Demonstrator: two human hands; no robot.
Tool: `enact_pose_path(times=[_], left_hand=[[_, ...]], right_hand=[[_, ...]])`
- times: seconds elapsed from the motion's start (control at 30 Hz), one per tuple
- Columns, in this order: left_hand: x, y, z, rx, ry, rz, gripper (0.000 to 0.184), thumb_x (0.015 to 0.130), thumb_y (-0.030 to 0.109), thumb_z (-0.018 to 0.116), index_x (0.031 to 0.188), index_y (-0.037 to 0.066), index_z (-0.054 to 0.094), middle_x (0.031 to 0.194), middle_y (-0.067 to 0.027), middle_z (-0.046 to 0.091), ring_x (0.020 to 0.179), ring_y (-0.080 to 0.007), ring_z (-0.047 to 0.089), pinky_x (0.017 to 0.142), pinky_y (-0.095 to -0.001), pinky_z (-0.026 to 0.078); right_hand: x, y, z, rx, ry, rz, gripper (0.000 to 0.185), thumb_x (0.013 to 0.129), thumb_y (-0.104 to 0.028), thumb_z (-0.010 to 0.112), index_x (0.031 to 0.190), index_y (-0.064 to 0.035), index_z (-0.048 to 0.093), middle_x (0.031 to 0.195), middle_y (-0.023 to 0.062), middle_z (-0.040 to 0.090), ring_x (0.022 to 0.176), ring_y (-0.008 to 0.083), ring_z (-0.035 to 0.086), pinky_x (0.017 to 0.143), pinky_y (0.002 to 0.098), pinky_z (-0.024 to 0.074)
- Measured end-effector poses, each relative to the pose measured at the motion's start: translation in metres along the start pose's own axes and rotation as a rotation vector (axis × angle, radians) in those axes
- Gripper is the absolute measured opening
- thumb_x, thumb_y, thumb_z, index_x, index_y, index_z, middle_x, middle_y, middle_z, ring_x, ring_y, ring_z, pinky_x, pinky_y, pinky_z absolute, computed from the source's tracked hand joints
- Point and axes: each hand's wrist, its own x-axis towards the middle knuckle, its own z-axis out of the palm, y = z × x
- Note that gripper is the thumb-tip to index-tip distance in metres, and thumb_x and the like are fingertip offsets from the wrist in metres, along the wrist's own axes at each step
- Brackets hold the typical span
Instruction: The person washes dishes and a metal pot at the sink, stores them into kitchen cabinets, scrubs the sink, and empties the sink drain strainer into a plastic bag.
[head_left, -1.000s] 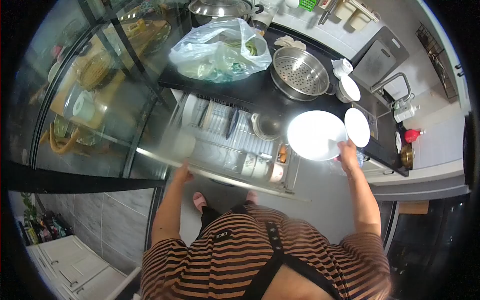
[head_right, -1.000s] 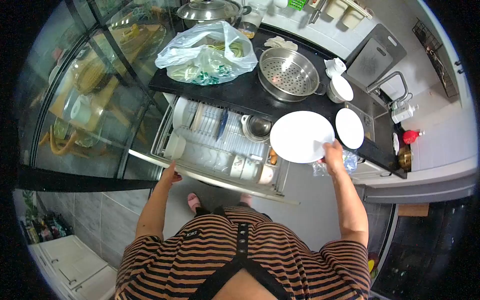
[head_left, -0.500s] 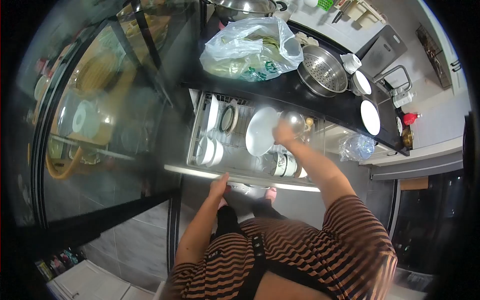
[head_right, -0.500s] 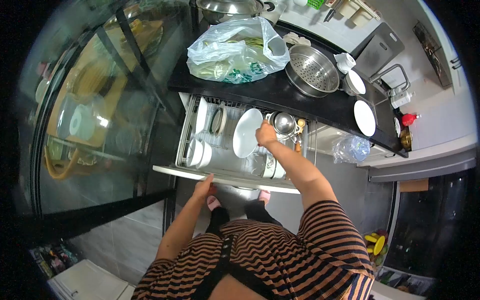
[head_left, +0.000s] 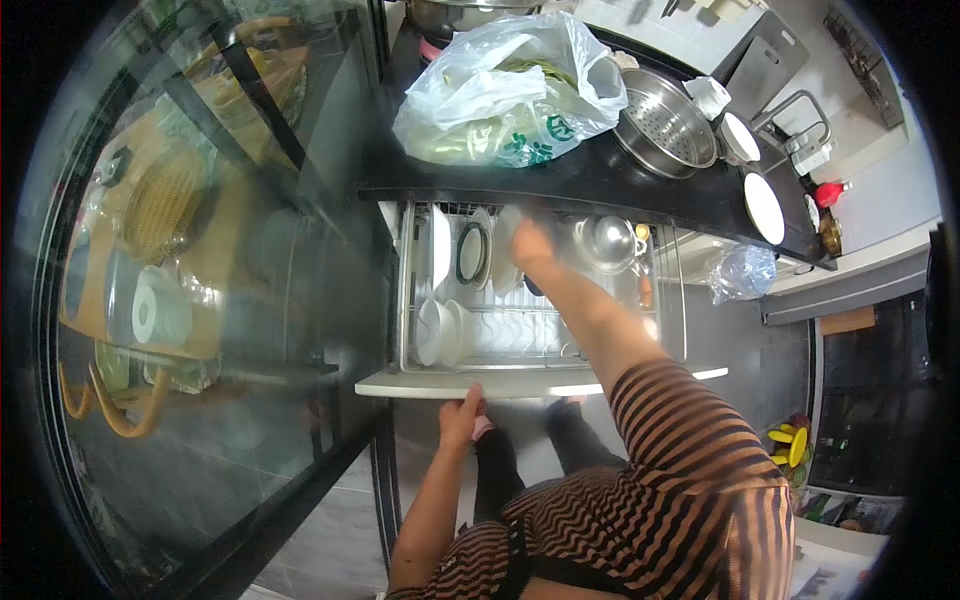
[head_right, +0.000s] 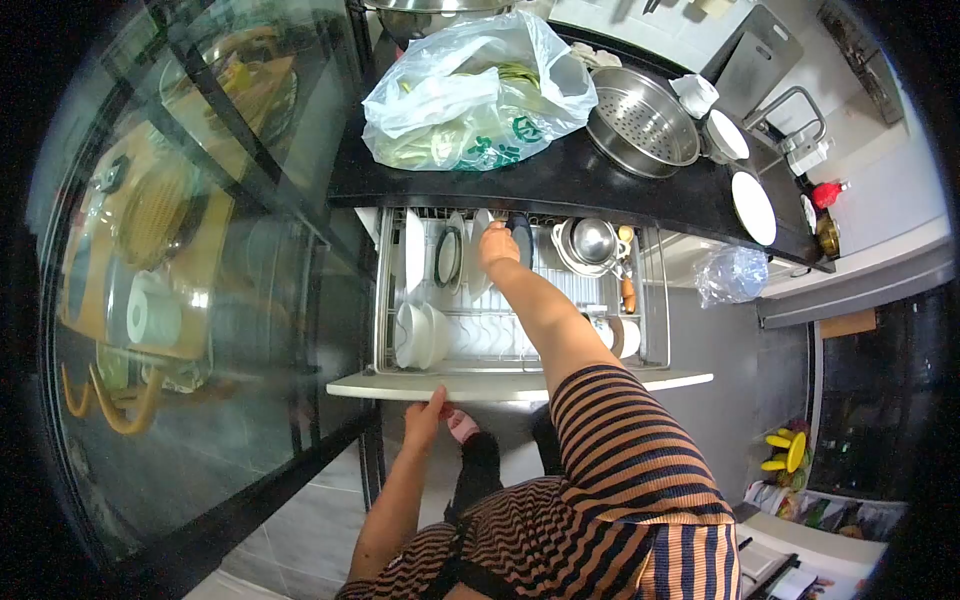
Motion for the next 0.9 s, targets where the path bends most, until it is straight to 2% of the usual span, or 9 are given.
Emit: enact_pose_path(times=[0.27,0.43,0.53,0.57,0.6,0.67,0.73,0.8,0.9], left_hand=[[-0.009,0.01,0.002,0.063,-0.007,0.01,0.044,0.077,0.039,0.056,0.074,-0.005,0.059,0.065,-0.0091,0.059,0.058,-0.0141,0.057,0.057,-0.0248,0.045],[-0.004,-0.012,-0.004,0.213,-0.201,0.019,0.05,0.079,0.044,0.047,0.07,-0.003,0.058,0.058,-0.0097,0.059,0.054,-0.0202,0.059,0.057,-0.0305,0.046],[-0.036,0.05,0.011,0.556,-0.038,0.348,0.04,0.079,0.037,0.05,0.079,-0.003,0.058,0.071,-0.0126,0.062,0.067,-0.026,0.06,0.065,-0.0343,0.046],[-0.031,0.054,0.02,0.62,0.024,0.531,0.039,0.078,0.033,0.051,0.092,-0.003,0.054,0.087,-0.0151,0.058,0.081,-0.0282,0.056,0.074,-0.0361,0.042],[-0.025,0.055,0.031,0.681,0.085,0.712,0.042,0.078,0.03,0.051,0.105,-0.003,0.049,0.103,-0.0176,0.055,0.094,-0.0303,0.053,0.083,-0.038,0.039],[-0.011,0.063,0.057,0.784,0.122,0.836,0.057,0.078,0.025,0.052,0.122,-0.002,0.03,0.128,-0.0184,0.031,0.115,-0.0313,0.035,0.096,-0.0428,0.025],[-0.001,0.064,0.075,0.852,0.125,0.856,0.06,0.079,0.025,0.049,0.125,-0.003,0.023,0.132,-0.0196,0.022,0.119,-0.0333,0.028,0.097,-0.0444,0.02],[0.008,0.058,0.088,0.901,0.122,0.849,0.061,0.08,0.026,0.047,0.126,-0.003,0.022,0.134,-0.02,0.016,0.121,-0.0332,0.024,0.099,-0.0465,0.017],[0.011,0.051,0.094,1.024,0.163,0.849,0.058,0.08,0.031,0.046,0.125,-0.002,0.028,0.136,-0.0158,0.016,0.122,-0.0291,0.025,0.099,-0.0461,0.017]], right_hand=[[0.024,-0.005,0.049,0.104,0.005,0.073,0.028,0.079,-0.009,0.04,0.105,0.0026,0.039,0.106,0.0257,0.048,0.094,0.0316,0.054,0.076,0.0333,0.0471],[0.017,-0.003,0.048,0.194,0.007,0.028,0.038,0.083,-0.027,0.039,0.107,0.003,0.038,0.108,0.0272,0.046,0.098,0.0364,0.05,0.082,0.0386,0.0421],[0.005,0.009,0.037,0.366,0.004,0.019,0.049,0.083,-0.038,0.038,0.11,0.0027,0.037,0.111,0.0282,0.043,0.101,0.0377,0.046,0.087,0.0408,0.0373],[0.005,0.02,0.043,0.413,0.008,-0.005,0.052,0.082,-0.041,0.038,0.112,0.0024,0.037,0.112,0.0285,0.043,0.103,0.038,0.045,0.088,0.0414,0.0356],[0.007,0.034,0.053,0.334,0.02,-0.013,0.055,0.082,-0.041,0.039,0.115,0.0027,0.037,0.108,0.0277,0.046,0.093,0.0327,0.054,0.079,0.0375,0.0432],[-0.023,0.044,0.027,0.558,-0.186,0.083,0.055,0.082,-0.041,0.04,0.115,0.0027,0.037,0.102,0.0255,0.05,0.082,0.0289,0.058,0.069,0.0347,0.0472],[-0.048,0.064,0.01,0.727,-0.317,0.136,0.054,0.082,-0.041,0.041,0.115,0.0013,0.039,0.093,0.0189,0.056,0.065,0.0215,0.061,0.05,0.0293,0.0492],[-0.075,0.1,-0.021,0.76,-0.298,0.06,0.053,0.083,-0.042,0.04,0.116,-0.0011,0.039,0.095,0.0151,0.055,0.068,0.0209,0.061,0.051,0.0303,0.0497],[-0.096,0.161,-0.092,0.911,-0.183,0.198,0.046,0.085,-0.038,0.038,0.112,-0.001,0.042,0.099,0.0137,0.051,0.068,0.0219,0.061,0.051,0.0296,0.0496]])
